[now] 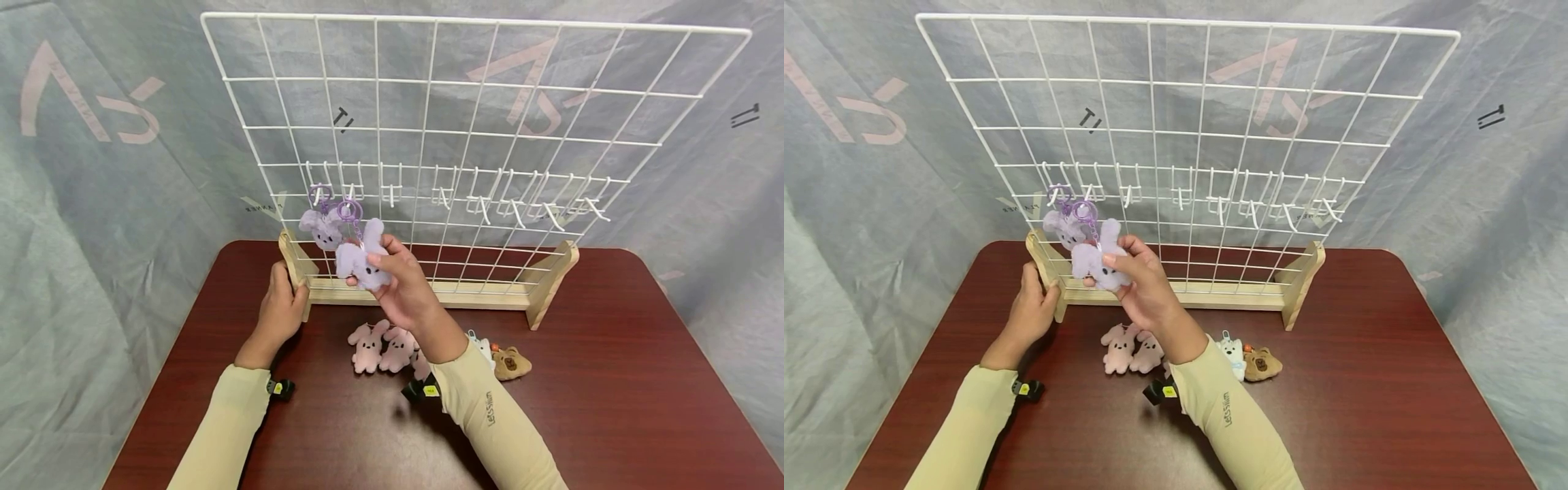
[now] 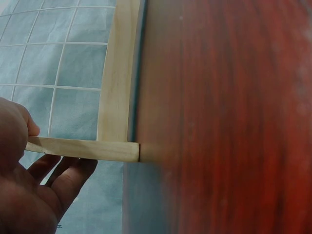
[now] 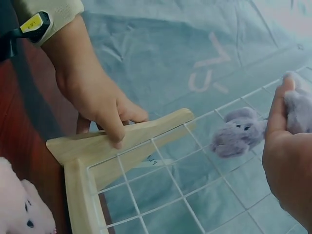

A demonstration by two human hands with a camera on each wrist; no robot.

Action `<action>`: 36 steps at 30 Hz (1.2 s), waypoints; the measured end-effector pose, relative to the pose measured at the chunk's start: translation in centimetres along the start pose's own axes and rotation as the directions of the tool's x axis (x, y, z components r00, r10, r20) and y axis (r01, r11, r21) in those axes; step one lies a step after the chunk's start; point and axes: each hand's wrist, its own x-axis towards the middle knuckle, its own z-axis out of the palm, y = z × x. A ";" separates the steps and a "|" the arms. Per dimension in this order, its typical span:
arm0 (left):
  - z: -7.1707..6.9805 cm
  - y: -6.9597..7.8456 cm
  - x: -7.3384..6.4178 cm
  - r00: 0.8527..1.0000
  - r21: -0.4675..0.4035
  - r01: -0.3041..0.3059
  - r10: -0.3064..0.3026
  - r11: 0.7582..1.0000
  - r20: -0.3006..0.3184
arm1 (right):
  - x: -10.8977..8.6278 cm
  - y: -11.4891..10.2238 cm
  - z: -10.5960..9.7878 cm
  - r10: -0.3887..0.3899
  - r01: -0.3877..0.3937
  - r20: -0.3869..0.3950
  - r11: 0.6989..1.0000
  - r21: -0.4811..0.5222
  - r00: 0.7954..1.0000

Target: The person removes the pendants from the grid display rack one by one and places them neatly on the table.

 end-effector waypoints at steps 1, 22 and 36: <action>0.0 0.0 0.0 1.000 0.000 0.001 -0.001 1.000 0.001 | 0.0 -0.1 0.2 0.002 -0.002 0.000 1.000 -0.010 1.000; 0.0 -0.1 0.0 0.999 -0.003 0.030 -0.030 1.000 0.011 | -1.0 -1.8 2.1 -0.061 0.082 0.294 0.995 -0.058 0.954; 0.0 -0.1 0.1 1.000 -0.002 0.028 -0.028 1.000 0.015 | -2.0 -0.5 2.1 -0.017 0.034 0.134 0.992 -0.125 0.991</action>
